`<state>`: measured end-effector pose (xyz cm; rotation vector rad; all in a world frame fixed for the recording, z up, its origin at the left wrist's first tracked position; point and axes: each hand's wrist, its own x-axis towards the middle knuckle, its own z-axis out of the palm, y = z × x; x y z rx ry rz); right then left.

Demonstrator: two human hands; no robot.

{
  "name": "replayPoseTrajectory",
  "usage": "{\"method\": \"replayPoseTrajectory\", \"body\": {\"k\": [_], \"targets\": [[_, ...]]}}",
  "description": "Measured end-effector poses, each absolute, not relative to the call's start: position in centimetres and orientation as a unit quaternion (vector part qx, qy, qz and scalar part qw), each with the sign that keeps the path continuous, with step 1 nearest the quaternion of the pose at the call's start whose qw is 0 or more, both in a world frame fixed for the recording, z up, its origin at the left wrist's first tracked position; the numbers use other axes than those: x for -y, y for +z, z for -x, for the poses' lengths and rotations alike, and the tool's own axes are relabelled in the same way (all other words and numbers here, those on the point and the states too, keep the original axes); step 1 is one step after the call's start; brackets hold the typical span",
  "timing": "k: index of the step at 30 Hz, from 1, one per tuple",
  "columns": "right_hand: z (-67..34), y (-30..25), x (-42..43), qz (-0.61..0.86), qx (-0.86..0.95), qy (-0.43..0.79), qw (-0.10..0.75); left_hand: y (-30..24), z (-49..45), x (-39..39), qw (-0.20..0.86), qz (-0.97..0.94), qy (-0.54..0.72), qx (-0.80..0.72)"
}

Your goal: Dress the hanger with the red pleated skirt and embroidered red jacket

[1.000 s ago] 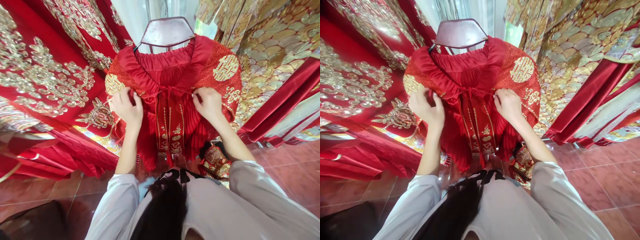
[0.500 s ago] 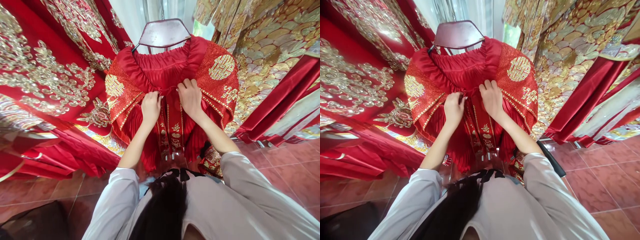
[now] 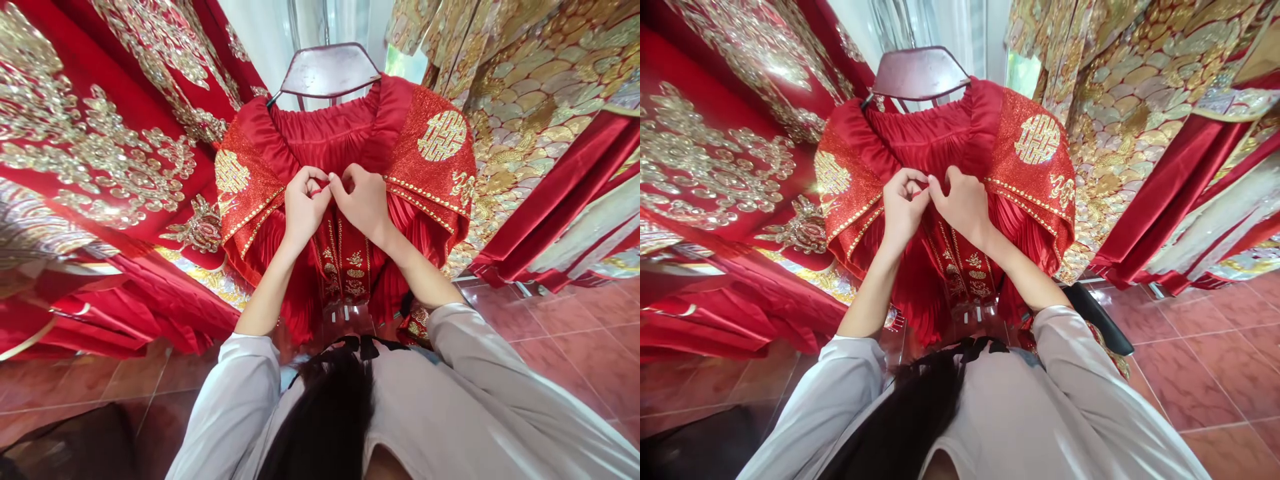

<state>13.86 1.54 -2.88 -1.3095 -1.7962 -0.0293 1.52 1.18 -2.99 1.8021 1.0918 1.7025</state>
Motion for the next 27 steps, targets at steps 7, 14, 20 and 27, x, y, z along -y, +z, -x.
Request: {"method": "replayPoseTrajectory", "body": {"k": [7,14,20,27], "targets": [[-17.7,-2.0,-1.0,0.488,0.801,-0.024,0.346,-2.7,-0.7,0.3,0.125,-0.703,0.546,-0.438],[-18.9,-0.5,-0.9,0.484,0.851,-0.041,0.198,-2.6,-0.5,0.6,0.09,-0.77,0.429,-0.463],[-16.7,-0.9,-1.1,0.487,0.767,0.163,0.384,-1.8,-1.3,1.3,0.039,-0.745,0.45,-0.491],[-16.0,-1.6,-1.3,0.453,0.696,0.268,0.489,-1.2,-0.1,0.2,0.045,-0.74,0.502,-0.445]]}}
